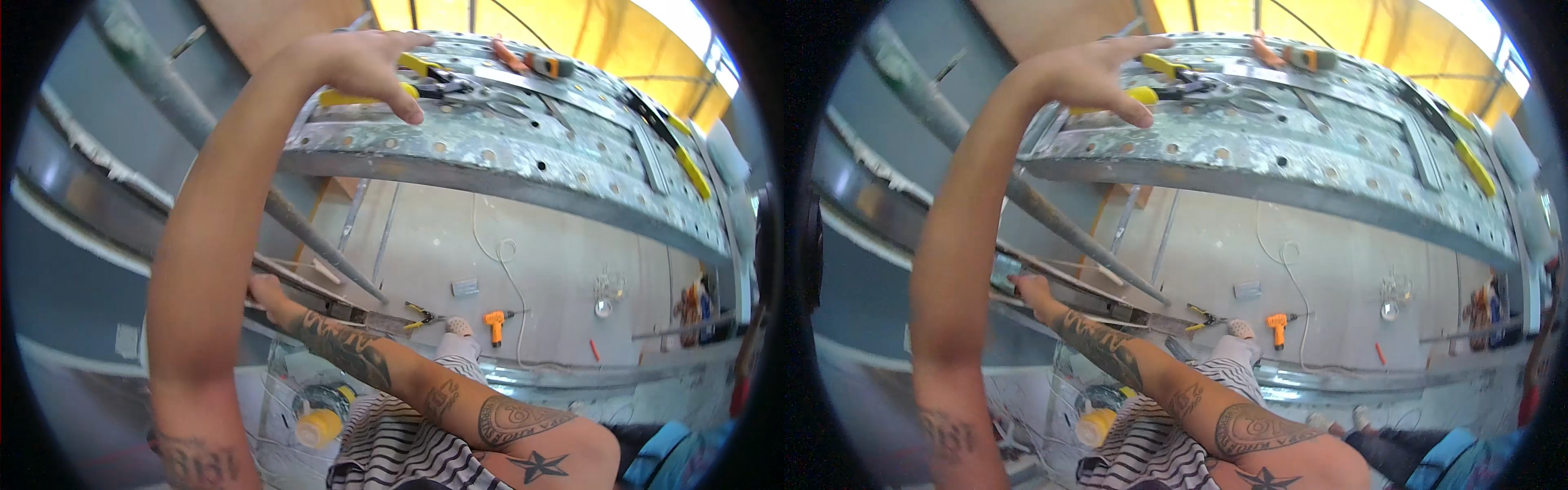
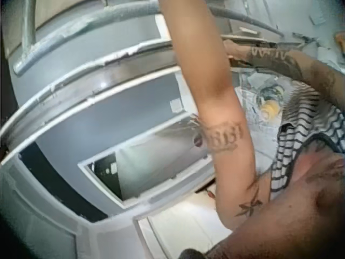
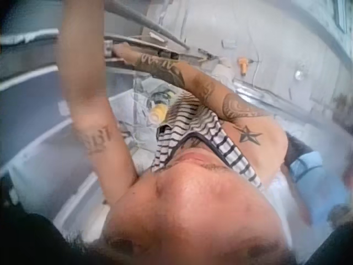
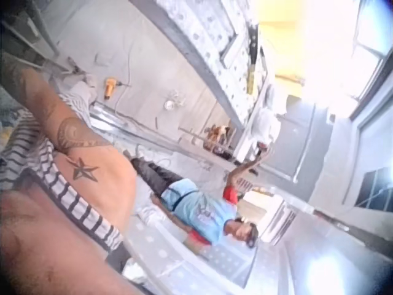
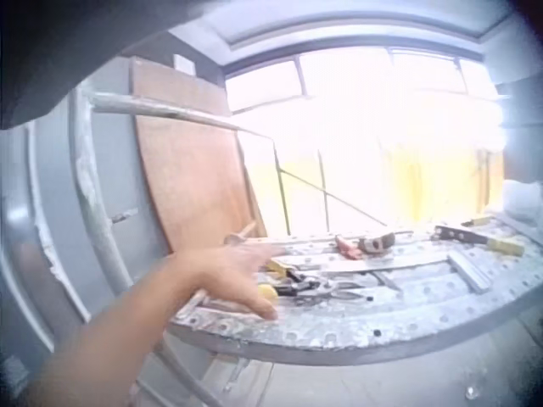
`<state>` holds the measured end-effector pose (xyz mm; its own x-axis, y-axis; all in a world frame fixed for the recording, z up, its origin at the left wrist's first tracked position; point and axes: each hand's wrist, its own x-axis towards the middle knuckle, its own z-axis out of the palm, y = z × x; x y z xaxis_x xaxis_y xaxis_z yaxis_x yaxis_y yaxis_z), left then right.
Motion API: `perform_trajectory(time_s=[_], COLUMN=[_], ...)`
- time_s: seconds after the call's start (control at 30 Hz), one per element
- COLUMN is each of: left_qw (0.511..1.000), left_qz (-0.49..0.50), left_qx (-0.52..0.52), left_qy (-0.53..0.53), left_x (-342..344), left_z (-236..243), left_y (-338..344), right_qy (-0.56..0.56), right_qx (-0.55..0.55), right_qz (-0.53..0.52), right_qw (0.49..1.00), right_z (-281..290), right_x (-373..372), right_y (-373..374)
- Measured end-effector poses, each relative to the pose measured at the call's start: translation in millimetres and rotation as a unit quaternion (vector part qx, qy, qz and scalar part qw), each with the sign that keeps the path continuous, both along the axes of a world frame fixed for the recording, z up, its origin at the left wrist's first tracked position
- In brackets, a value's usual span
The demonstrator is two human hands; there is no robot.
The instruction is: The person measures and marks a metal piece using a tape measure, ruler, and pencil, cuts it with shears, and fits it into the wall frame.
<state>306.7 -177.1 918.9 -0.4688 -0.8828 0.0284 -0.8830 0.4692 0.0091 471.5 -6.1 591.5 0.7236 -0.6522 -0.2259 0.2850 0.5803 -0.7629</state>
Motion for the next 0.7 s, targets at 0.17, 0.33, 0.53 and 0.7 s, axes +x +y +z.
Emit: perform_trajectory(time_s=[0.17,0.33,0.53,0.7], left_qw=[0.957,0.936,0.98,0.966], left_qz=[-0.056,0.006,0.01,0.058], left_qx=[0.198,0.158,0.167,-0.252], left_qy=[-0.205,-0.313,-0.111,0.014], left_x=[-7,-24,-1,26], left_z=[-5,10,4,-55], left_y=[-77,-75,-38,80], right_qy=[-0.085,-0.002,0.041,0.11], right_qx=[0.104,0.05,-0.033,-0.174], right_qz=[0.114,0.206,0.207,0.187], right_qw=[0.984,0.977,0.977,0.961], right_z=[17,0,-42,-43], right_x=[-27,-67,-144,-183], right_y=[-12,-33,-59,-72])
